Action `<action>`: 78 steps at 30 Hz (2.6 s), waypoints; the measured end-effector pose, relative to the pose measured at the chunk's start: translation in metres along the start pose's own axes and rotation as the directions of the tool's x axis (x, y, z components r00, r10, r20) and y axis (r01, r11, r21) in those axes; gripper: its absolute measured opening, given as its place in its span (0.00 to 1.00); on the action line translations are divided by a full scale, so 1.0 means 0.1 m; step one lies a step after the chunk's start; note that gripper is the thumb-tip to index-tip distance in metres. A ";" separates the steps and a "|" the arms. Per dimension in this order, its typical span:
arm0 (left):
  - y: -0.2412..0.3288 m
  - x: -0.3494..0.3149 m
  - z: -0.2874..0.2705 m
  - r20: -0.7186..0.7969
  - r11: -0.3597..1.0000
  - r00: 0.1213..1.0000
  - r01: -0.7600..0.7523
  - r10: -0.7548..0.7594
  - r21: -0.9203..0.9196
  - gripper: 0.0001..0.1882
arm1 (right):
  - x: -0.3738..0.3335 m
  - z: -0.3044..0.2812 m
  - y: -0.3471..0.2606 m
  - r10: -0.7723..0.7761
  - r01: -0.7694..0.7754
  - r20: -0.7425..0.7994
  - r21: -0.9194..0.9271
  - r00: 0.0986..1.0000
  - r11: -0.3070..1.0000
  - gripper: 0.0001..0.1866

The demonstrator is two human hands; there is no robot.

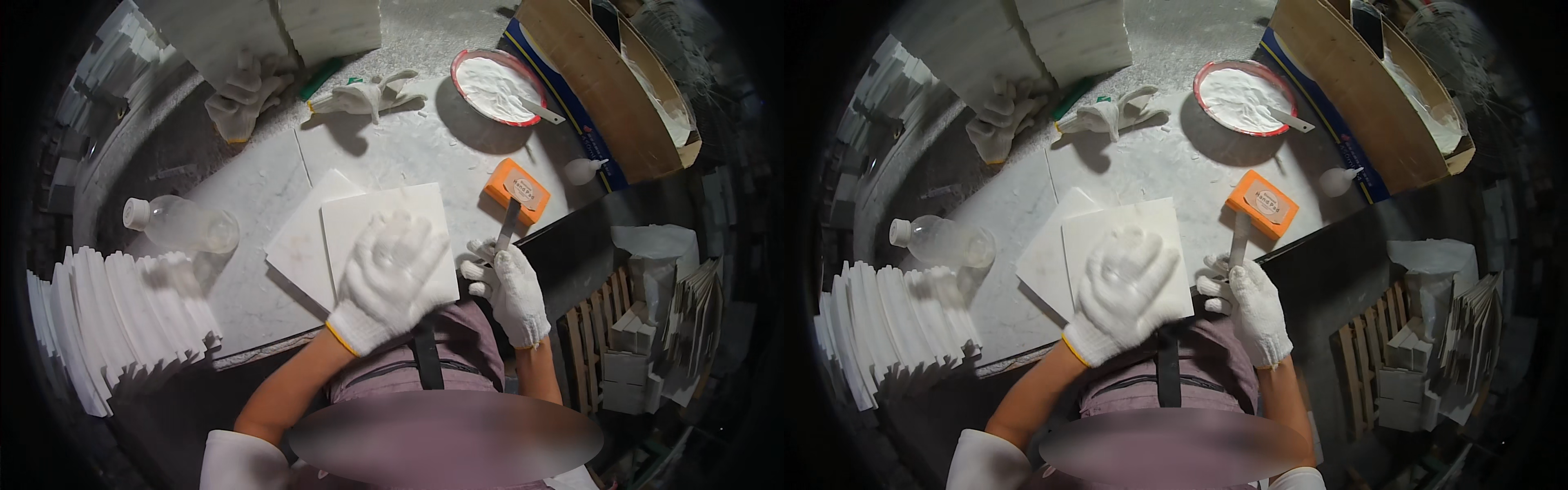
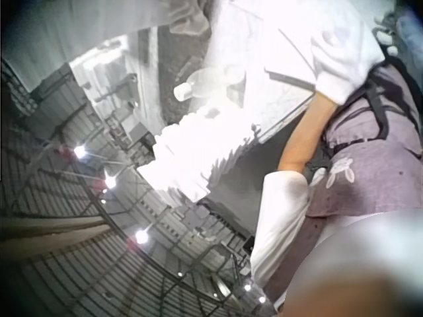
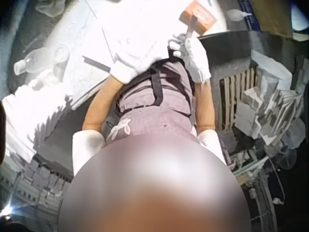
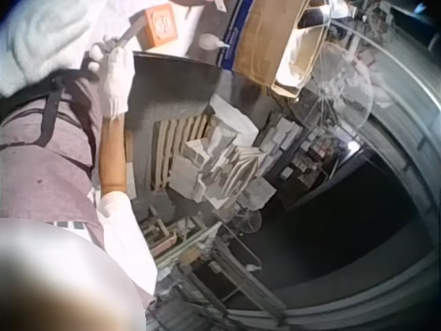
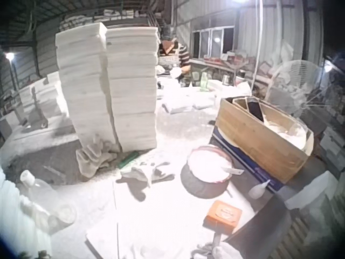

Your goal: The person repeatedly picks up white square tiles, applies a white paste to their edges using a small metal spatula, and stacks them on a pile. The person handles the tiles one at a time, turning them over to coat different edges before stacking.

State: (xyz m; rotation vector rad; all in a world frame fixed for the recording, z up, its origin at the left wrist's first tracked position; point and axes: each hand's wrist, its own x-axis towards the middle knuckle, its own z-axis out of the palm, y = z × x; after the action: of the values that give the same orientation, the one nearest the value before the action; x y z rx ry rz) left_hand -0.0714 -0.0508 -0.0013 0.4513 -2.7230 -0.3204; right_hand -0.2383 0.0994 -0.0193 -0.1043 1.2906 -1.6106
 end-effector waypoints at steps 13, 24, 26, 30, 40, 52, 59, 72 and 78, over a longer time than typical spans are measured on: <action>0.21 -0.14 -0.04 -0.150 0.997 0.987 -0.055 0.063 0.055 0.32 | -0.11 0.11 0.06 -0.070 0.069 0.001 0.140 0.998 0.988 0.18; -0.05 -0.65 -0.53 -0.266 0.901 0.899 0.242 -0.348 -0.361 0.34 | 0.02 0.37 0.00 -0.130 0.113 0.093 0.168 0.987 0.979 0.19; -0.16 -0.82 -0.45 -0.226 0.846 0.869 0.315 -0.439 -0.431 0.34 | 0.03 0.41 -0.02 -0.121 0.104 0.116 0.142 0.986 0.984 0.19; -0.23 -0.86 -0.43 -0.295 0.917 0.885 0.277 -0.359 -0.287 0.33 | 0.02 0.39 -0.02 -0.115 0.097 0.110 0.156 0.987 0.983 0.18; -0.31 -0.94 -0.56 -0.216 0.652 0.772 0.313 -0.598 -0.690 0.24 | 0.08 0.29 0.00 -0.187 0.170 0.093 0.162 0.978 0.972 0.15; -0.36 -0.50 -0.76 -0.229 0.434 0.788 0.053 -0.572 -0.899 0.22 | 0.40 0.19 -0.64 -0.336 0.375 0.325 -0.065 0.884 0.925 0.32; -0.77 -0.71 -0.80 0.015 0.620 0.889 0.332 -0.458 -0.711 0.28 | 0.64 0.47 -1.05 -0.149 0.313 0.530 -0.235 0.835 0.920 0.28; -1.01 -0.71 -0.84 0.147 0.279 0.727 0.431 -0.671 -0.858 0.26 | 0.85 1.70 -1.45 0.175 0.882 0.933 -0.354 0.313 0.311 0.21; -1.09 -0.85 -0.72 0.195 0.010 0.738 0.263 -0.646 -0.965 0.23 | 0.77 1.57 -1.61 0.235 0.877 0.909 -0.401 0.345 0.264 0.19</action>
State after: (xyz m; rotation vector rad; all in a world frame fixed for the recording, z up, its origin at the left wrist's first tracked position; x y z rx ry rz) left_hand 0.0606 -0.1334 0.0074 0.8648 -1.3506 -1.8609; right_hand -0.2822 -0.0787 0.1319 -2.0060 1.0753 -0.5817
